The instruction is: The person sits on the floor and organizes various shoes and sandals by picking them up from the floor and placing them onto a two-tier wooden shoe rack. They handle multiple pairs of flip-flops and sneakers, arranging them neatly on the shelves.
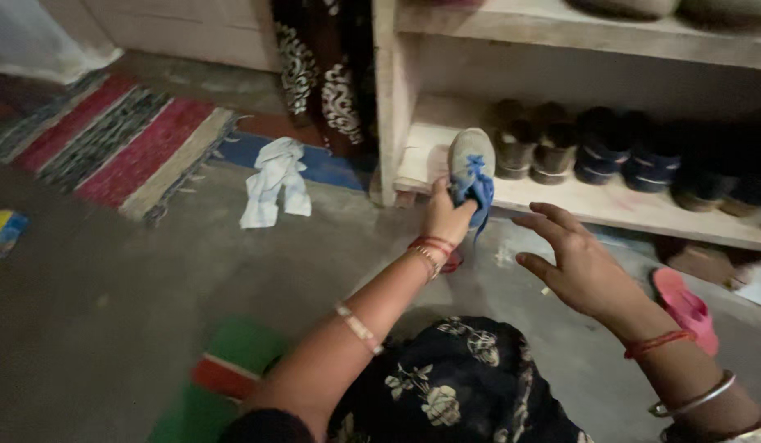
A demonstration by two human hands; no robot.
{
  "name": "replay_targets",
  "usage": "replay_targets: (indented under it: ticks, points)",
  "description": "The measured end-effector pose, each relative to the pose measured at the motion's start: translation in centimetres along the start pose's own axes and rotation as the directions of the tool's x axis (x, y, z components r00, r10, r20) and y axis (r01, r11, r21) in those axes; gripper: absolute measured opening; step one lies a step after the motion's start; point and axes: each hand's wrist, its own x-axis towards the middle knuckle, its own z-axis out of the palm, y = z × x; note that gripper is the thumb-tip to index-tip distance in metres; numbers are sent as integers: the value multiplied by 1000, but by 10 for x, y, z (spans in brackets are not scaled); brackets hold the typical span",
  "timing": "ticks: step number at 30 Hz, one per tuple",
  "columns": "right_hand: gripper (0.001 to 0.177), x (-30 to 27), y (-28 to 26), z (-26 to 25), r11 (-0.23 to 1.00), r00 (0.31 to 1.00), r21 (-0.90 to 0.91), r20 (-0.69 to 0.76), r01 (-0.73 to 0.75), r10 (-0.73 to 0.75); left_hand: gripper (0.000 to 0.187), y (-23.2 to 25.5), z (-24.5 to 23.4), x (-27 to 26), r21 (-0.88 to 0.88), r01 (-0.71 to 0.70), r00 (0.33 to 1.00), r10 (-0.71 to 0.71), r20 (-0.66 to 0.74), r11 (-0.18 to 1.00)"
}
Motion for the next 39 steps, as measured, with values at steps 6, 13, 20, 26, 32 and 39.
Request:
replay_targets:
  ticks: [6, 13, 20, 26, 32, 39]
  points:
    - [62, 43, -17, 24, 1000, 997, 1, 79, 3, -3, 54, -12, 18, 63, 195, 55, 995, -39, -88, 979]
    - [60, 65, -12, 37, 1000, 995, -14, 96, 9, -8, 73, -3, 23, 68, 243, 10, 1000, -7, -14, 970]
    - [63, 60, -3, 41, 1000, 996, 19, 92, -18, 16, 76, 20, 38, 81, 286, 146, 971, -192, 140, 947]
    - [63, 49, 10, 39, 999, 997, 28, 72, -21, 19, 73, -13, 69, 102, 332, -39, 999, 36, 17, 942]
    - [65, 38, 16, 27, 999, 998, -16, 34, -48, 48, 89, -28, 71, 121, 190, -20, 988, -10, 153, 982]
    - [63, 13, 27, -3, 996, 996, 3, -36, -85, 85, 82, 56, 52, 51, 596, -76, 989, -15, 147, 799]
